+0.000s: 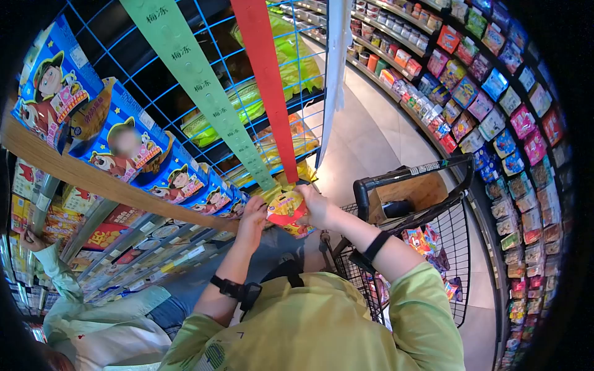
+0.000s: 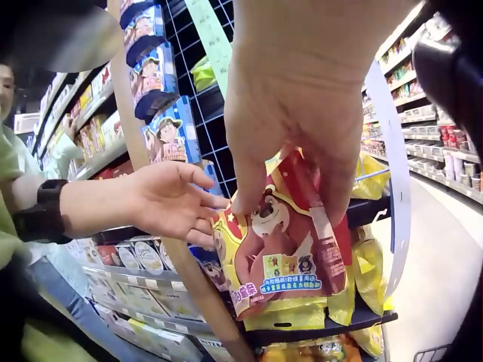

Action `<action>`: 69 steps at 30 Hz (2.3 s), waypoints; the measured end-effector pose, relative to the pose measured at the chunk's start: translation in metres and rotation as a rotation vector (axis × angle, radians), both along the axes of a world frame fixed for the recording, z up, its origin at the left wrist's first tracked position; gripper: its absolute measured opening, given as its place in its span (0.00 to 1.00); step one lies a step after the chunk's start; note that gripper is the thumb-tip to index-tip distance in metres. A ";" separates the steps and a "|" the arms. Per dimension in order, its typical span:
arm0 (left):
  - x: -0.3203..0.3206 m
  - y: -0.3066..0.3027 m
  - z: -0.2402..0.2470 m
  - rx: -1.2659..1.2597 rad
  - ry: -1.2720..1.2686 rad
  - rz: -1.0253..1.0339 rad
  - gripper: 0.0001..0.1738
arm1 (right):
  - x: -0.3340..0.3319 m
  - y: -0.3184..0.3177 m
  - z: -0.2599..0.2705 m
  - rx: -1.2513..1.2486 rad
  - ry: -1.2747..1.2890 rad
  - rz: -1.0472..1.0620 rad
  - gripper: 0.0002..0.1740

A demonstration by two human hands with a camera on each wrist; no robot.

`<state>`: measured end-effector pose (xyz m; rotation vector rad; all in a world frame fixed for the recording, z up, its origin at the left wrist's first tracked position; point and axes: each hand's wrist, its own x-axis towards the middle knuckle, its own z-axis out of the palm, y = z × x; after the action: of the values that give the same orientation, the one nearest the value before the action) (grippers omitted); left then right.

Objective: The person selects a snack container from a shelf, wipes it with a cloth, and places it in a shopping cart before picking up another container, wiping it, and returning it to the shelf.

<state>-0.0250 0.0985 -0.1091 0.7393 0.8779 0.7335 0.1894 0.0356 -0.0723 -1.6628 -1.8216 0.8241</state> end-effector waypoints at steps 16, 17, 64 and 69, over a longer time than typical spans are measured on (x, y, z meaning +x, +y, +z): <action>0.047 0.075 -0.007 0.607 0.474 0.289 0.26 | 0.007 0.045 -0.033 0.070 0.123 0.001 0.45; 0.043 0.078 -0.009 0.585 0.419 0.280 0.25 | 0.008 0.044 -0.035 0.107 0.125 0.012 0.45; 0.026 0.052 -0.006 0.371 0.307 -0.431 0.23 | 0.019 0.027 -0.030 -0.218 0.193 0.187 0.51; 0.023 0.053 -0.006 0.273 0.275 -0.425 0.21 | 0.022 0.025 -0.028 -0.266 0.281 0.198 0.54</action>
<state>-0.0022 0.1516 -0.1148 1.2474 0.8355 0.3774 0.2116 0.0602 -0.1005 -1.4427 -1.7536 1.3644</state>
